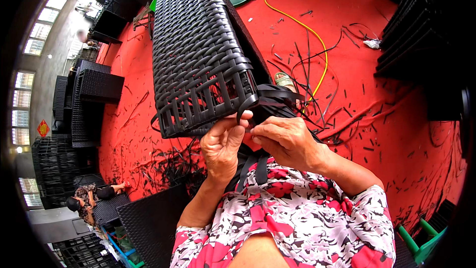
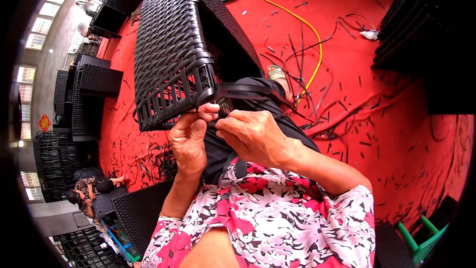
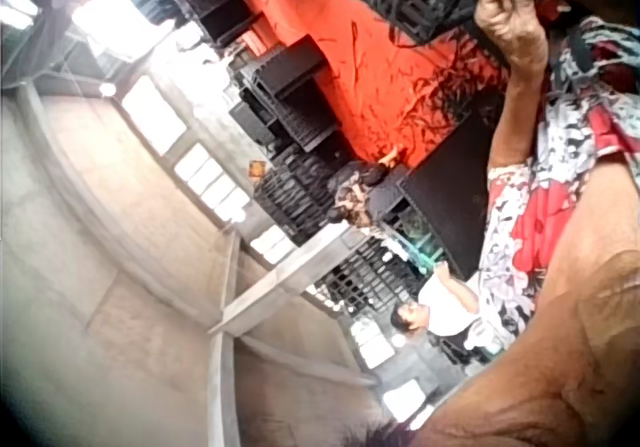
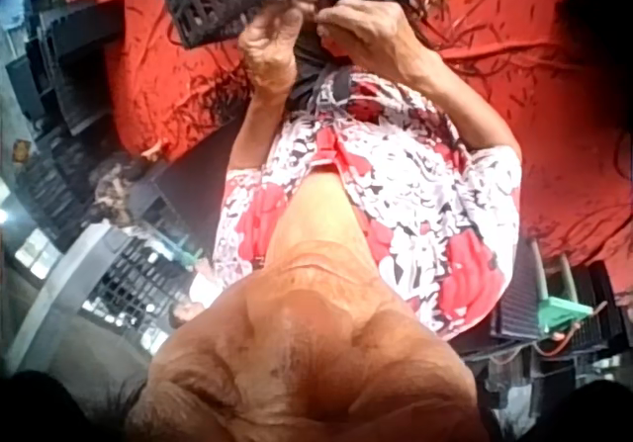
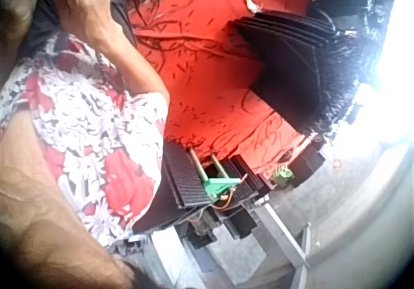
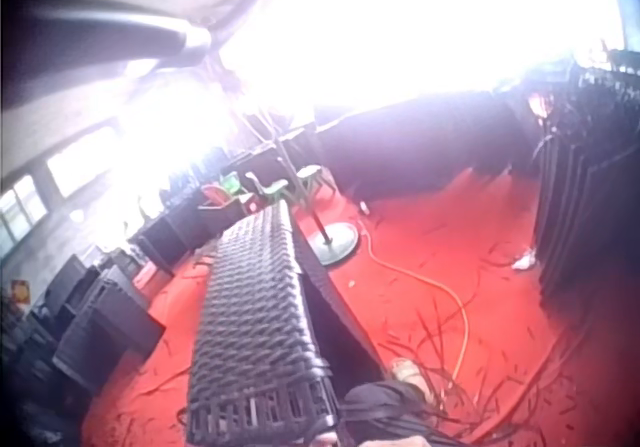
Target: The person weaves black plastic strips through a furniture frame by hand, pulling them taut and tucking the ends to create a rattan-style surface.
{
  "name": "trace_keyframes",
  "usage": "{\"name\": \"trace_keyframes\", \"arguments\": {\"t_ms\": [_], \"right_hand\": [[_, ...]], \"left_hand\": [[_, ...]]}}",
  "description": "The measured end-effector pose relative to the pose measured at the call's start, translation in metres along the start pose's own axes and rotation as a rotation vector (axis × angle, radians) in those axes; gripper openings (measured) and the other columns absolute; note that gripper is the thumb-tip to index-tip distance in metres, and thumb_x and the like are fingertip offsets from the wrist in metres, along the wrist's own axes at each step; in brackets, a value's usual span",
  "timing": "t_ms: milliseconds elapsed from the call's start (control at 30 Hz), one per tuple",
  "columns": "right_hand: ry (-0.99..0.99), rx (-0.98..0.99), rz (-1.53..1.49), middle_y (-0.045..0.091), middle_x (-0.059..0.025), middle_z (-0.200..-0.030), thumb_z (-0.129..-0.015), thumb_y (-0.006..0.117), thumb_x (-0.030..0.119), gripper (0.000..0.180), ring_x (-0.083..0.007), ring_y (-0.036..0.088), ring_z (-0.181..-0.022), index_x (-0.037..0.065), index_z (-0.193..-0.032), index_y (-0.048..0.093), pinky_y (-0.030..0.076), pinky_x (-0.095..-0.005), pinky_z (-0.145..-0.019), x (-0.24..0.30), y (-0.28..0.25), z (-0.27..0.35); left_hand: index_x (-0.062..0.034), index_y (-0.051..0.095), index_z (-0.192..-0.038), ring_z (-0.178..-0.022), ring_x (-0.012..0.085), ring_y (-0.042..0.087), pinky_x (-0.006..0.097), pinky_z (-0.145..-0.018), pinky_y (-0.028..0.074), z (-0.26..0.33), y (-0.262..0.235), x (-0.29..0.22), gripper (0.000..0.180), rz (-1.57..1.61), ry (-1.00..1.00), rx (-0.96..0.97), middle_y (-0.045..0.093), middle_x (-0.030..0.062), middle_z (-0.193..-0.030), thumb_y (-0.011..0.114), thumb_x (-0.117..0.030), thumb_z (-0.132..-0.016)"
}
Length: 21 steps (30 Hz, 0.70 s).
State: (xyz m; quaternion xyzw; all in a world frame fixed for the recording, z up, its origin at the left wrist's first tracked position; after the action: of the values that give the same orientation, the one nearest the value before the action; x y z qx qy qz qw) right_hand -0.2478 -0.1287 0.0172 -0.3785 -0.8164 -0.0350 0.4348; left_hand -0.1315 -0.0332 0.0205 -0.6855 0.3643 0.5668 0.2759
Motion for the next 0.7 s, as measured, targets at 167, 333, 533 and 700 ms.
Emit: {"name": "trace_keyframes", "arguments": {"t_ms": [167,333,533,700], "right_hand": [[-0.119,-0.194,0.09,0.06,-0.0104,-0.066,-0.075,0.068,-0.003,0.014,-0.0205,0.057,-0.053,-0.002,-0.088,0.064,0.043,-0.03,-0.046,0.028,-0.044,-0.021],[0.067,-0.253,0.238,0.063,-0.0089,-0.084,-0.078,0.071,0.009,0.019,-0.0208,0.06,-0.079,0.004,-0.097,0.067,0.047,-0.0309,-0.069,-0.003,-0.064,-0.036],[0.019,-0.116,0.2,0.06,-0.0071,-0.092,-0.07,0.075,0.009,0.03,-0.0269,0.059,-0.083,0.006,-0.098,0.065,0.045,-0.0365,-0.072,0.005,-0.063,-0.039],[-0.088,-0.114,0.26,0.062,-0.0056,-0.083,-0.068,0.076,0.009,0.032,-0.0245,0.059,-0.076,0.006,-0.097,0.065,0.044,-0.0361,-0.073,-0.001,-0.063,-0.032]], "left_hand": [[0.0048,0.058,-0.094,-0.078,0.0133,0.06,0.027,-0.076,0.049,0.008,-0.006,-0.014,0.022,0.077,-0.032,0.044,0.065,0.0122,-0.084,0.062,-0.017,-0.091],[0.0056,0.057,-0.096,-0.068,0.0156,0.06,0.029,-0.066,0.051,0.015,-0.015,-0.028,0.023,-0.225,-0.013,-0.055,0.063,0.011,-0.076,0.062,-0.016,-0.09],[0.0059,0.056,-0.098,-0.068,0.0182,0.061,0.03,-0.065,0.051,0.017,-0.02,-0.035,0.024,-0.331,0.01,-0.064,0.063,0.013,-0.078,0.063,-0.016,-0.09],[0.0056,0.057,-0.098,-0.07,0.0184,0.062,0.029,-0.064,0.051,0.017,-0.021,-0.039,0.024,-0.339,0.027,-0.053,0.064,0.0134,-0.078,0.063,-0.016,-0.09]]}}
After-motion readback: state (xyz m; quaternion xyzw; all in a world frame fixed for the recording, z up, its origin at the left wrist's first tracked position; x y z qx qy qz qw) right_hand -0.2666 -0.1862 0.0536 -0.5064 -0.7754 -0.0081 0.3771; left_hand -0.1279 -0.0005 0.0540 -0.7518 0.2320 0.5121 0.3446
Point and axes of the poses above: each hand's wrist, its own z-axis away from the middle knuckle, its own y-axis out of the palm, x = y × z, the point moved 5 cm from there along -z, towards the middle knuckle
